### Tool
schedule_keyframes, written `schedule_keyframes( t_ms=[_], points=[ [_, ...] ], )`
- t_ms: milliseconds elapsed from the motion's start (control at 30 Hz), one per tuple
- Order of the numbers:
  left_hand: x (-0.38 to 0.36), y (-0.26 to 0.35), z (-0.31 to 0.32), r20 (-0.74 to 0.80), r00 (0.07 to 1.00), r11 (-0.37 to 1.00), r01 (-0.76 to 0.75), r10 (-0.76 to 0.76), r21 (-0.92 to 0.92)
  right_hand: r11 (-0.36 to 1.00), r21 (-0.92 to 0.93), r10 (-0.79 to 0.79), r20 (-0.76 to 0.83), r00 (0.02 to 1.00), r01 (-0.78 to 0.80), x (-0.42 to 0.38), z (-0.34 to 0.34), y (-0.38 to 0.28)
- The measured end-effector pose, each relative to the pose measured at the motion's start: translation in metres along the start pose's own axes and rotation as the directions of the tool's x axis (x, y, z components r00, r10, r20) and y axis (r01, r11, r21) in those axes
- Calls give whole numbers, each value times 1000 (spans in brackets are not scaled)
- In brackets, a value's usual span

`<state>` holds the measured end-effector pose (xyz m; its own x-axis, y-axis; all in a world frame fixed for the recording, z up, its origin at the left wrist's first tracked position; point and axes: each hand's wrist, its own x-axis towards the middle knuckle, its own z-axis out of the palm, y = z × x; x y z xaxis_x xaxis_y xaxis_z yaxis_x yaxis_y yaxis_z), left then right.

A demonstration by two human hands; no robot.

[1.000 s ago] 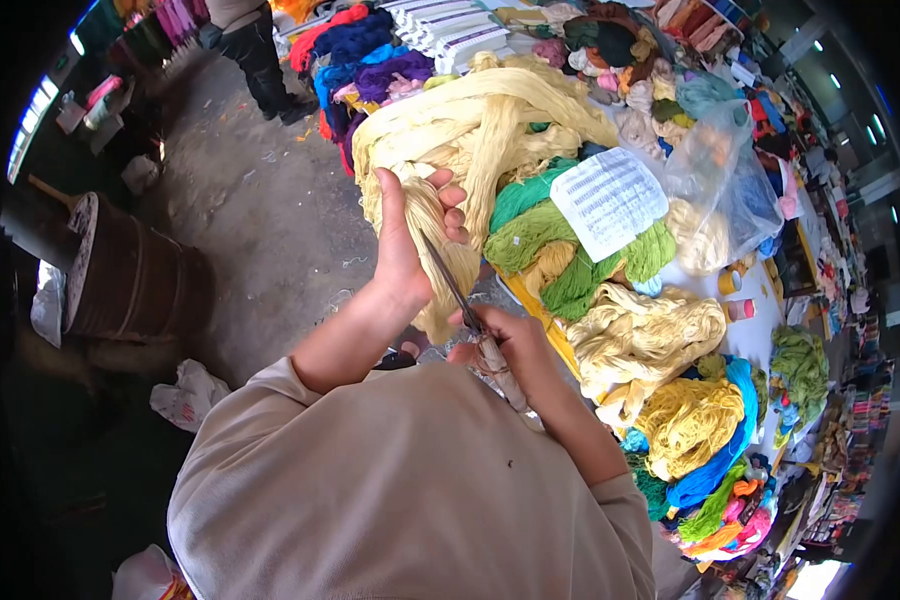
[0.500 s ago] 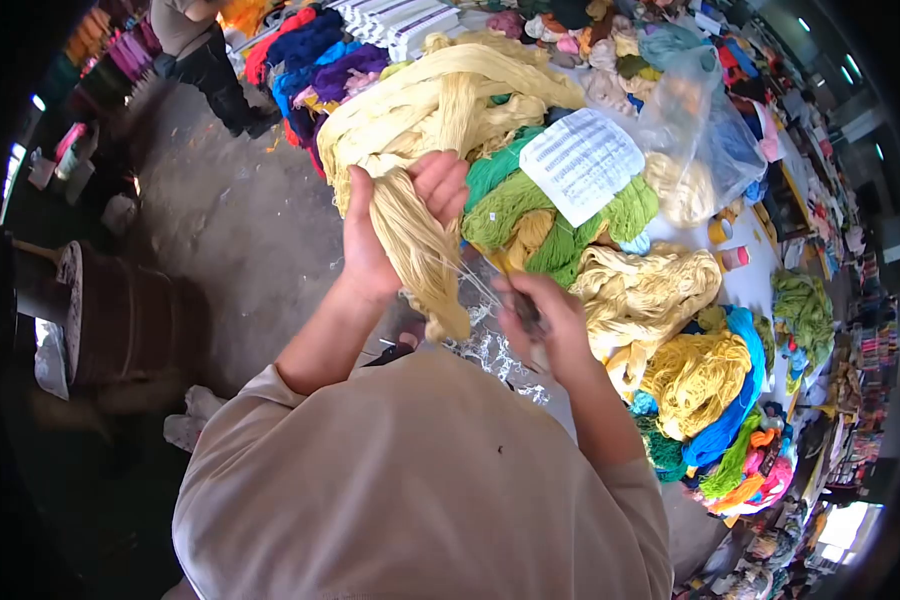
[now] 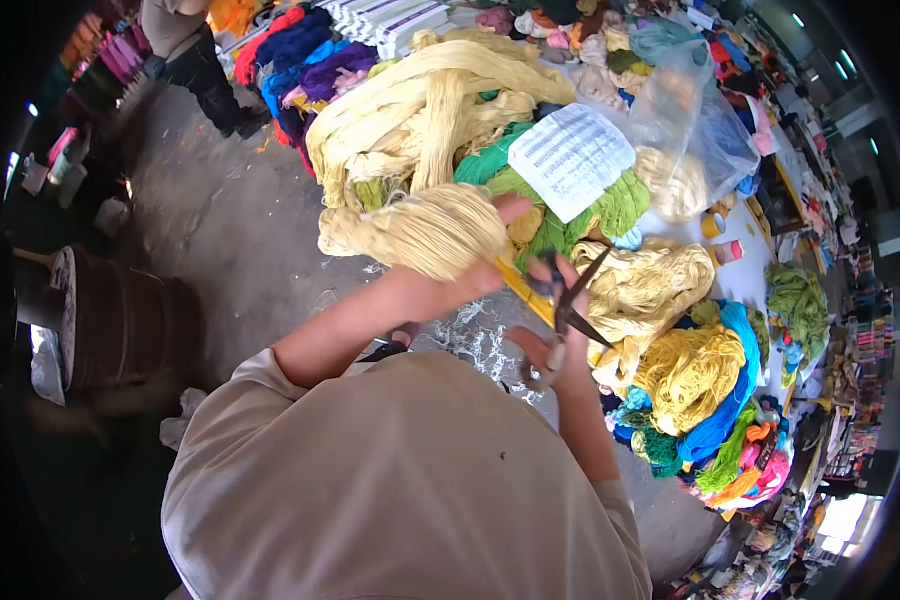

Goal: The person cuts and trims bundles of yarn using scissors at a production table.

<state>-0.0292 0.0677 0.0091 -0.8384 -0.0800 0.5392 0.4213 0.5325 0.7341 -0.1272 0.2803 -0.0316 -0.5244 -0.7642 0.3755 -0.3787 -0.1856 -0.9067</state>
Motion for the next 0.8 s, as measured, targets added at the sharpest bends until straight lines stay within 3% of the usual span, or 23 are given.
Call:
schedule_keyframes(
  t_ms=[33,67,100,133,167,200,267,333,367,400,433,467,500,533,567,600,633,667,700,767,800],
  points=[
    [1,4,3,42,995,965,-100,92,242,966,255,57,-21,998,-50,11,18,-8],
    [3,10,7,-38,999,983,2,5,182,989,125,-90,37,995,84,23,26,-6],
    [8,21,-5,25,1000,976,2,-7,217,995,-34,-89,98,991,93,32,35,-30],
    [9,31,-18,83,996,967,2,-24,254,964,244,112,-27,993,-102,38,43,-27],
    [5,26,-29,122,991,963,-91,61,253,818,518,337,-82,938,-248,44,49,-18],
    [0,24,-44,154,988,908,-95,34,409,665,661,431,41,902,-348,49,35,-15],
    [-16,6,-73,195,981,782,-122,1,612,864,457,258,-41,965,-212,37,25,-24],
    [-37,-11,-94,156,973,778,35,-170,627,906,393,194,-63,979,-154,37,17,-42],
    [-47,-24,-104,104,982,763,56,-159,643,920,368,157,-31,987,-135,39,14,-45],
    [-48,-32,-97,-129,990,982,81,-59,172,930,341,162,-36,986,-140,40,13,-44],
    [-48,-36,-88,-373,924,943,-44,-88,-330,938,315,167,-39,985,-146,40,14,-41],
    [-44,-25,-83,-454,859,823,-71,-237,-564,991,81,100,87,991,-107,37,4,-26],
    [-33,-22,-78,-481,831,651,-203,-281,-732,971,98,205,119,971,-217,43,16,-35],
    [-20,-19,-71,-496,803,436,-337,-329,-835,971,-10,236,199,951,-238,44,17,-24],
    [-9,-6,-65,-451,809,266,-372,-377,-889,962,-14,271,188,944,-274,48,25,-22],
    [-6,-3,-61,-400,805,201,-346,-438,-917,959,-150,256,96,962,-240,46,29,-25],
    [-3,-1,-58,-344,798,131,-322,-495,-937,843,155,489,183,853,-516,49,21,-29],
    [-4,-3,-55,-301,814,-37,-367,-497,-930,560,404,644,337,687,-723,51,13,-36],
    [-6,-8,-52,-301,813,-36,-366,-498,-930,693,228,617,305,726,-684,46,27,-47],
    [-9,-14,-48,-249,853,-196,-370,-458,-908,500,165,707,490,511,-850,47,30,-70],
    [-8,-12,-47,-247,854,-194,-367,-458,-910,684,56,611,500,613,-728,41,36,-66]
  ],
)
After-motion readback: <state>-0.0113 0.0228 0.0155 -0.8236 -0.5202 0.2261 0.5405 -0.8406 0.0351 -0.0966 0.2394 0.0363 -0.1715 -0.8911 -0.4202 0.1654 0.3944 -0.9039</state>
